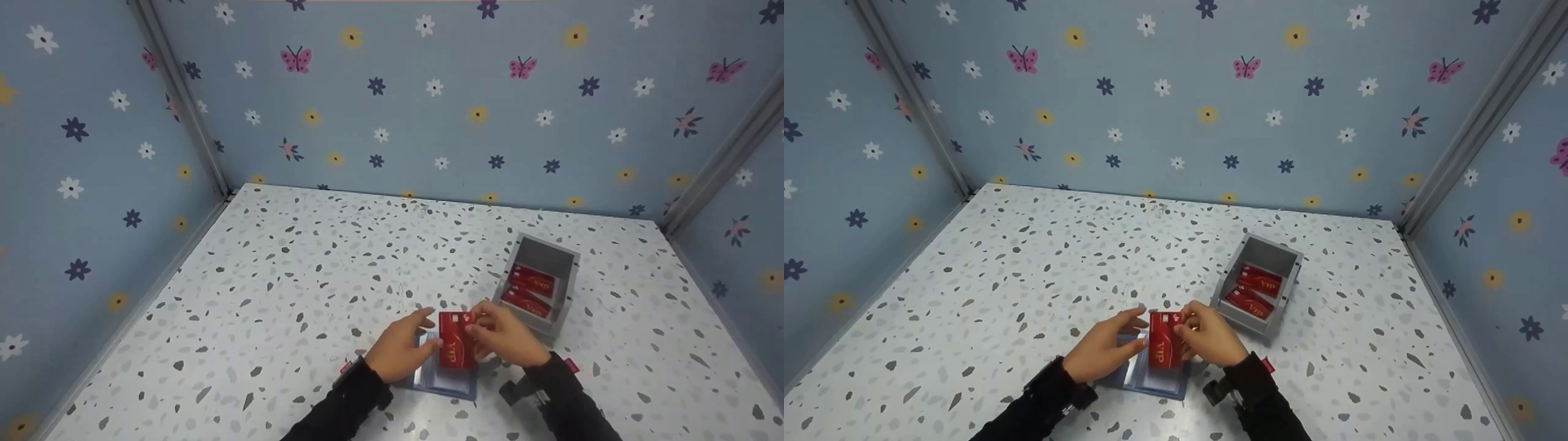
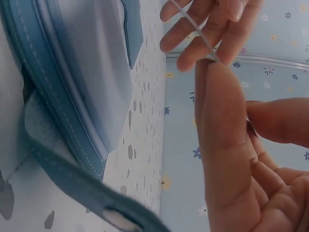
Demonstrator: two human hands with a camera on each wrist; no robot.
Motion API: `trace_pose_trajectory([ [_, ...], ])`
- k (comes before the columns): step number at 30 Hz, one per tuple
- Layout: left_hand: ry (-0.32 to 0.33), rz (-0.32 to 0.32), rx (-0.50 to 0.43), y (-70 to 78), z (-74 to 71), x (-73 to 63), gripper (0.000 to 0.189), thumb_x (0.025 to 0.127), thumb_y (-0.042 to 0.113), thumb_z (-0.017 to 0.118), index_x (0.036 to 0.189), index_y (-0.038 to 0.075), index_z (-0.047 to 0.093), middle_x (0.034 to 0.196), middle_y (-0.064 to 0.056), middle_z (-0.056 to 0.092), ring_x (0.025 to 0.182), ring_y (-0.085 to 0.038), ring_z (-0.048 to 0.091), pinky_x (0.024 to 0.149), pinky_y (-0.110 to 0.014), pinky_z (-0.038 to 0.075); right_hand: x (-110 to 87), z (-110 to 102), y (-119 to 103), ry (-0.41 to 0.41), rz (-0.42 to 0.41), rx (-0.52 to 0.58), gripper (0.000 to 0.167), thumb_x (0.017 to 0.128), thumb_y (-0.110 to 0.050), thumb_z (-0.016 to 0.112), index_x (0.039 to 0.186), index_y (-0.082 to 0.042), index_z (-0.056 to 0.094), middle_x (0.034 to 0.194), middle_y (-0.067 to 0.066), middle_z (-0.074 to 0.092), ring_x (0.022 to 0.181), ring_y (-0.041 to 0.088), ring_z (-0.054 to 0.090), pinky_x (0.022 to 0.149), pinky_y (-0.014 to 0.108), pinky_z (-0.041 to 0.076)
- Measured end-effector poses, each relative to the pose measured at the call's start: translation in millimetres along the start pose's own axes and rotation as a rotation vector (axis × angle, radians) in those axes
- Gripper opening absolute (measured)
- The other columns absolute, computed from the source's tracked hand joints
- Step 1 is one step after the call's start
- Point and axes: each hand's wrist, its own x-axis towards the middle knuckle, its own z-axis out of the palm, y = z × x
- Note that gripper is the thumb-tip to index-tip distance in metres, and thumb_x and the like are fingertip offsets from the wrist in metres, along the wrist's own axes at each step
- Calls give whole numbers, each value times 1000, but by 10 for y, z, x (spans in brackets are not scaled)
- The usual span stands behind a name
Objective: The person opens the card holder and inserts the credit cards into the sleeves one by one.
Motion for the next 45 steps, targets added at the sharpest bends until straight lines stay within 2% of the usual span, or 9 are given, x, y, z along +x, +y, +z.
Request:
trace_pose_trajectory([
  [3, -26, -1, -29, 41, 44, 35, 57, 92, 25, 65, 141, 4, 46, 112, -10, 70, 103, -27, 68, 87, -36, 56, 4, 31, 6, 0, -6, -6, 17, 94, -7, 59, 103, 4, 50, 90, 25, 70, 61, 16, 67, 59, 51, 60],
  [8, -4, -12, -46, 68, 91, 58, 48, 92, 12, 63, 136, 6, 46, 96, -4, 69, 86, -17, 67, 72, -24, 54, 8, 57, 22, 3, -8, 7, 16, 94, -6, 58, 102, 5, 49, 94, 27, 70, 62, 16, 68, 60, 51, 60],
  [19, -7, -12, -115, 91, 64, 50, 36, 93, 2, 56, 128, 9, 46, 91, -5, 63, 72, -8, 58, 61, -22, 52, 6, 84, 36, 35, -52, 28, 21, 92, -9, 64, 101, 8, 54, 94, 23, 68, 71, 14, 69, 65, 43, 62],
  [24, 18, -1, -118, 69, -36, 27, 39, 94, 1, 55, 131, 7, 46, 91, -6, 62, 68, -8, 58, 59, -22, 51, -12, 72, 68, 117, -116, -135, 28, 89, -17, 71, 104, 2, 60, 101, 19, 68, 95, 30, 69, 78, 34, 61],
  [27, 46, 1, -118, 35, -124, 13, 44, 93, -1, 55, 136, 5, 43, 91, -7, 61, 67, -8, 58, 58, -22, 51, -34, 61, 87, 133, -114, -245, 34, 88, -23, 72, 109, 0, 61, 112, 18, 67, 110, 37, 62, 87, 40, 59],
  [31, 86, 12, -76, -18, -222, -3, 51, 92, 0, 56, 141, 5, 42, 89, -7, 61, 66, -7, 55, 59, -22, 50, -83, 64, 92, 99, -110, -386, 46, 86, -32, 74, 119, -3, 61, 125, 15, 63, 118, 36, 58, 94, 52, 53],
  [36, 78, -28, -27, -68, -250, -24, 52, 91, 0, 57, 141, 9, 44, 87, -5, 62, 66, -8, 53, 59, -23, 49, -132, 133, 74, -2, -88, -558, 67, 80, -42, 76, 131, -2, 57, 138, 22, 55, 126, 41, 53, 104, 58, 44],
  [41, 57, -71, 41, -91, -219, -29, 50, 89, 0, 58, 138, 4, 48, 82, -3, 62, 67, -11, 53, 61, -26, 49, -134, 212, 63, -110, -30, -623, 82, 75, -42, 80, 140, 0, 50, 146, 26, 46, 131, 44, 48, 108, 59, 40],
  [45, 28, -103, 81, -105, -185, -31, 49, 88, -1, 59, 136, -1, 50, 80, -5, 63, 70, -14, 56, 67, -32, 52, -128, 264, 49, -134, 17, -661, 87, 72, -38, 82, 142, 1, 47, 148, 24, 44, 133, 42, 48, 109, 56, 40],
])
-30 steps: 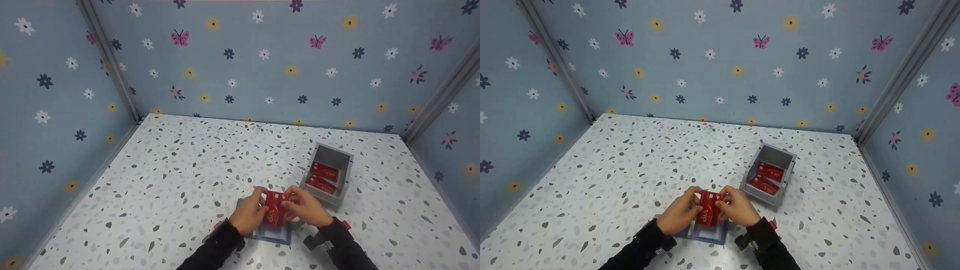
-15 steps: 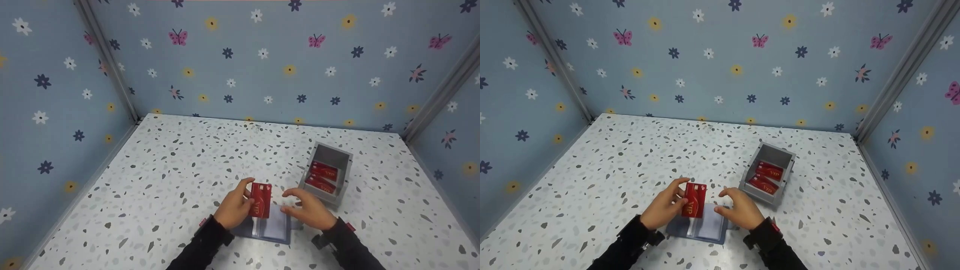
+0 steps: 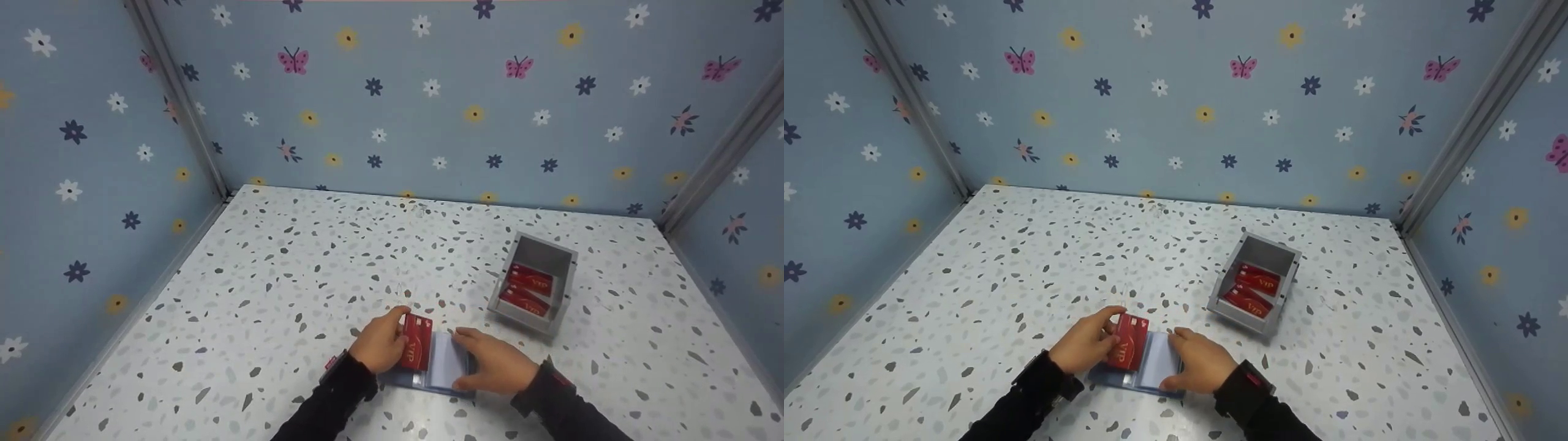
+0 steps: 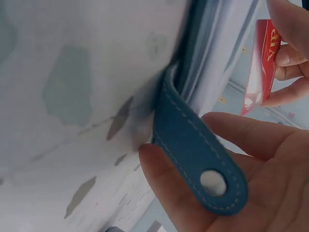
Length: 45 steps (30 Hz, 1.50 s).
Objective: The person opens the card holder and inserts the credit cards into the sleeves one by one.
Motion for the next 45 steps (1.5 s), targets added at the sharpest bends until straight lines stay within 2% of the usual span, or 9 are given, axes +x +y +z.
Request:
trace_pose_trajectory([
  [6, -64, -38, 45, -3, 49, 10, 48, 87, -1, 58, 134, -5, 51, 80, -6, 62, 74, -17, 58, 74, -38, 54, 14, 35, -6, -10, 46, -61, 88, 71, -36, 84, 141, 3, 48, 147, 20, 47, 134, 38, 47, 112, 53, 38],
  [13, -96, -43, 51, -10, 91, 31, 44, 88, -1, 55, 131, -9, 53, 115, -23, 67, 106, -32, 64, 100, -49, 50, 10, 62, 3, -7, 60, -90, 90, 69, -37, 85, 141, 2, 48, 148, 18, 47, 136, 36, 46, 112, 52, 38],
  [16, -103, -65, 38, -9, 113, 39, 45, 86, -2, 56, 130, -10, 53, 117, -25, 66, 110, -34, 63, 102, -49, 49, 11, 65, 2, -14, 63, -92, 91, 69, -37, 85, 142, 1, 47, 149, 17, 46, 136, 36, 46, 112, 52, 38],
  [20, -125, -76, 29, 7, 136, 53, 48, 84, -3, 56, 131, -11, 52, 106, -21, 68, 101, -30, 64, 97, -47, 52, 11, 63, -7, -15, 66, -78, 91, 69, -37, 85, 142, 1, 47, 149, 17, 46, 136, 36, 46, 112, 53, 38],
  [26, -137, -40, 33, 36, 163, 72, 46, 83, -5, 58, 129, -11, 54, 92, -15, 68, 83, -20, 62, 82, -37, 57, 13, 67, -8, -15, 71, -68, 90, 69, -36, 84, 142, 1, 47, 149, 18, 46, 136, 36, 46, 112, 53, 38],
  [32, -167, -45, 45, 74, 209, 118, 39, 83, -3, 60, 123, -7, 59, 72, 0, 58, 64, -11, 52, 60, -25, 48, 18, 65, -9, -2, 64, -53, 90, 68, -35, 85, 141, 3, 47, 148, 19, 47, 135, 37, 47, 112, 53, 38],
  [35, -173, -33, 51, 93, 235, 138, 35, 83, -3, 62, 118, -6, 62, 74, -2, 61, 65, -11, 54, 60, -25, 49, 19, 63, -9, 6, 62, -37, 90, 68, -34, 85, 141, 3, 47, 147, 19, 47, 134, 37, 47, 112, 53, 38],
  [40, -171, -4, 71, 121, 279, 138, 40, 81, -3, 64, 121, -9, 61, 94, -14, 67, 78, -16, 58, 72, -27, 53, 9, 71, -7, 48, 4, -49, 90, 66, -31, 86, 139, 6, 49, 143, 22, 50, 131, 39, 49, 110, 53, 40],
  [45, -171, 6, 98, 155, 317, 134, 26, 82, -1, 65, 108, -5, 66, 87, -9, 63, 74, -15, 54, 68, -27, 50, 5, 76, -18, 75, -35, -56, 90, 64, -29, 87, 137, 9, 49, 141, 24, 52, 129, 40, 51, 109, 53, 41],
])
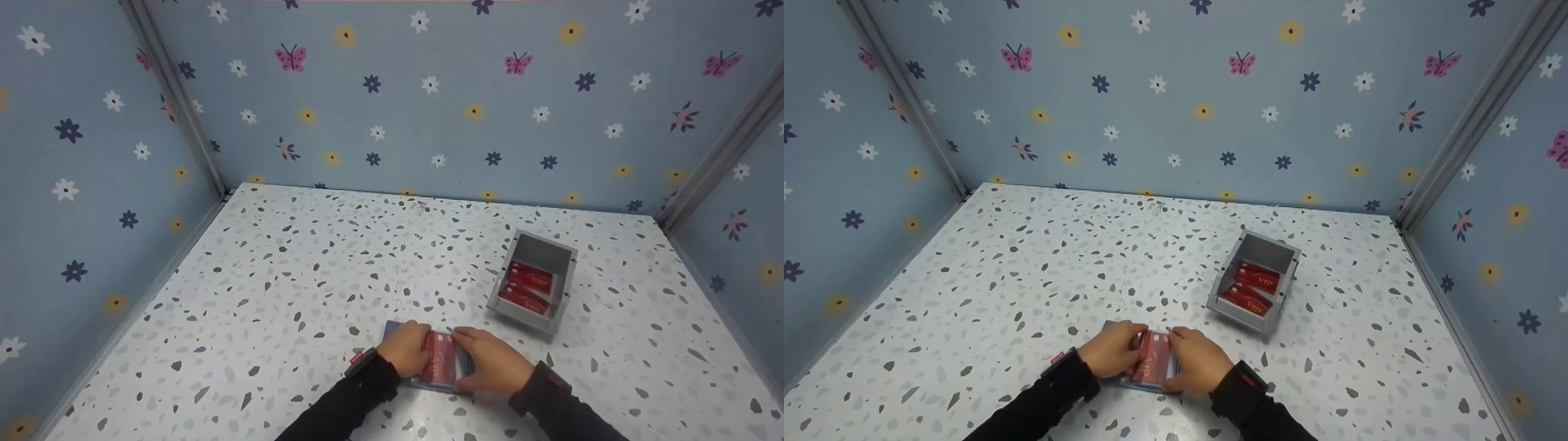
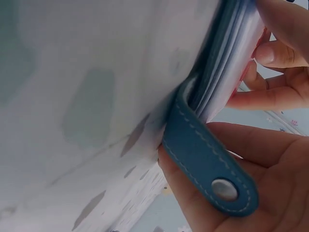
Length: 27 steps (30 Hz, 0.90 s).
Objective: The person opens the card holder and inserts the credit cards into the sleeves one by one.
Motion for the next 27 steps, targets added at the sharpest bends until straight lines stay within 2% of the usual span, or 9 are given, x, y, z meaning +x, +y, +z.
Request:
trace_pose_trajectory([
  [4, 6, 35, 33, 20, 21, 9, 15, 82, -1, 65, 96, -1, 66, 80, -5, 60, 70, -12, 52, 66, -26, 48, 7, -4, -7, -6, 12, 13, 89, 66, -29, 86, 137, 9, 49, 142, 24, 51, 130, 40, 51, 109, 53, 41],
  [8, 18, 70, 76, 36, 39, 10, 15, 81, 1, 66, 96, 0, 66, 83, -8, 63, 75, -15, 56, 73, -29, 52, 13, -5, -17, -8, 14, 20, 88, 66, -28, 86, 137, 8, 50, 142, 24, 51, 129, 40, 51, 109, 54, 41],
  [14, 21, 92, 142, 54, 57, -14, 42, 82, 3, 66, 123, -7, 61, 104, -18, 68, 95, -26, 64, 90, -36, 55, 22, -10, -17, -5, -12, 8, 86, 66, -27, 87, 135, 10, 50, 139, 26, 52, 128, 41, 52, 108, 54, 42],
  [18, 23, 87, 140, 65, 51, -41, 48, 84, 6, 67, 128, -7, 57, 111, -20, 67, 101, -27, 64, 94, -37, 54, 28, -12, -9, -9, -19, 14, 86, 67, -26, 87, 135, 10, 50, 139, 26, 53, 127, 41, 52, 108, 54, 42],
  [20, 26, 82, 143, 70, 46, -59, 47, 84, 10, 68, 129, -5, 57, 109, -17, 67, 98, -25, 64, 90, -35, 55, 31, -12, -2, -15, -14, 13, 86, 67, -28, 86, 136, 10, 50, 140, 25, 52, 128, 40, 52, 108, 54, 42],
  [24, 48, 90, 189, 70, 40, -98, 31, 85, 17, 68, 113, 3, 65, 95, -9, 63, 80, -18, 59, 69, -28, 52, 26, -12, 4, -10, -28, -8, 86, 68, -30, 85, 135, 11, 50, 139, 25, 53, 127, 40, 52, 108, 53, 43],
  [26, 60, 91, 227, 62, 38, -119, 28, 84, 21, 70, 107, 5, 66, 95, -8, 61, 80, -18, 59, 68, -28, 52, 23, -8, 6, -7, -28, -19, 87, 67, -31, 85, 135, 10, 50, 139, 24, 53, 128, 40, 52, 108, 53, 43],
  [27, 66, 87, 249, 54, 37, -131, 29, 84, 23, 70, 107, 6, 67, 99, -9, 62, 85, -20, 61, 72, -31, 54, 21, -6, 4, -5, -27, -20, 87, 67, -31, 85, 135, 11, 50, 139, 24, 53, 128, 40, 52, 107, 53, 43],
])
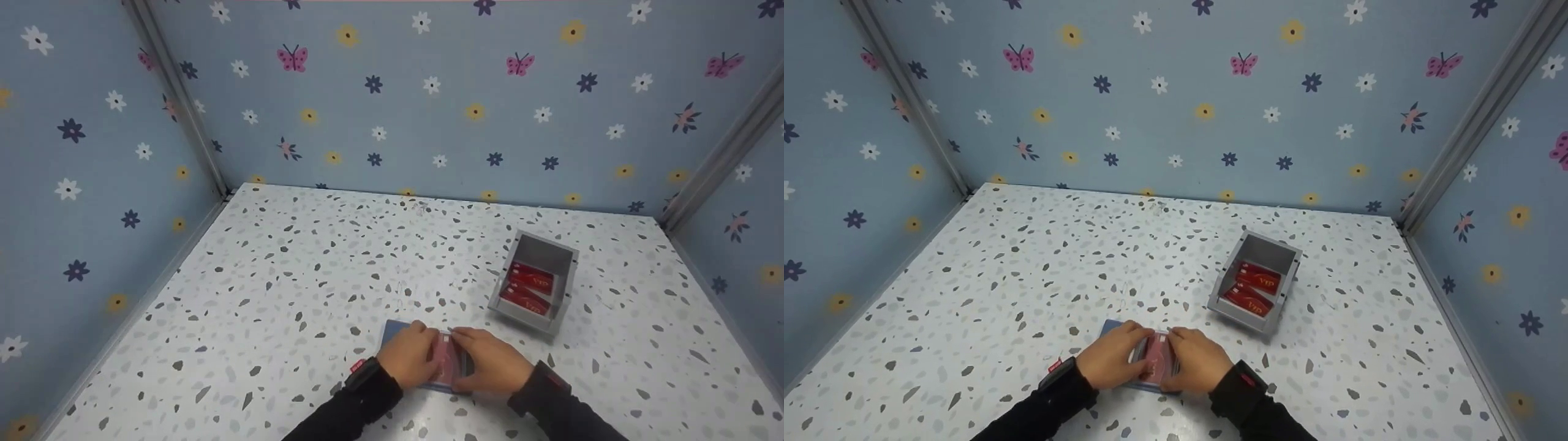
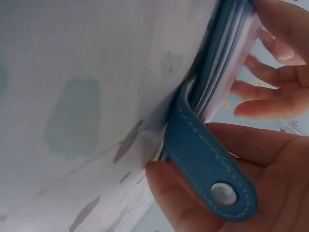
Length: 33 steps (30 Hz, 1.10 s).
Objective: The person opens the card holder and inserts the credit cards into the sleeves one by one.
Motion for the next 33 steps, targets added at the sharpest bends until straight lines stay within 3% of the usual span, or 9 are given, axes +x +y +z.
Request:
trace_pose_trajectory([
  [4, -16, -43, 54, -48, -5, -50, 50, 81, 30, 74, 124, 7, 63, 127, -16, 60, 115, -31, 59, 97, -44, 53, -4, 8, -1, -14, 43, 5, 89, 67, -33, 85, 138, 7, 49, 143, 22, 51, 131, 38, 50, 109, 53, 42],
  [7, -35, -70, 61, -100, -24, -87, 61, 78, 32, 76, 131, 5, 59, 138, -19, 55, 126, -35, 53, 104, -49, 48, -5, 10, 4, -21, 63, 15, 89, 67, -34, 85, 140, 4, 48, 143, 21, 50, 131, 38, 49, 109, 54, 41],
  [13, -47, -60, 129, -194, -56, -148, 72, 72, 33, 80, 133, 3, 57, 142, -20, 51, 130, -37, 49, 103, -50, 48, -32, -61, 38, -27, 64, 35, 95, 67, -40, 84, 147, -10, 43, 150, 22, 43, 134, 41, 45, 108, 59, 41],
  [18, -56, -52, 178, -216, -43, -158, 73, 71, 35, 79, 134, 5, 58, 143, -19, 52, 130, -38, 49, 100, -51, 50, -65, -244, 60, -4, 67, 68, 105, 69, -54, 81, 155, -26, 27, 161, 18, 22, 142, 45, 33, 106, 63, 40],
  [22, -54, -55, 184, -216, -36, -155, 72, 71, 35, 79, 133, 5, 58, 142, -18, 53, 129, -38, 50, 100, -52, 50, -65, -445, 81, 35, 72, 42, 109, 70, -63, 76, 157, -31, 18, 165, 12, 8, 147, 47, 18, 106, 68, 36],
  [28, -55, -75, 174, -207, -39, -154, 72, 71, 35, 80, 133, 6, 58, 144, -17, 52, 131, -38, 49, 102, -53, 49, 15, -761, 228, 82, 150, -81, 116, 70, -68, 72, 158, -25, 11, 165, 14, 0, 148, 48, 1, 111, 74, 17],
  [33, -65, -86, 184, -198, -35, -143, 72, 71, 36, 80, 134, 7, 58, 144, -16, 52, 132, -37, 48, 101, -53, 49, 102, -1051, 440, 61, 293, -128, 120, 71, -69, 72, 159, -18, 9, 164, 21, -1, 146, 54, -1, 111, 76, 9],
])
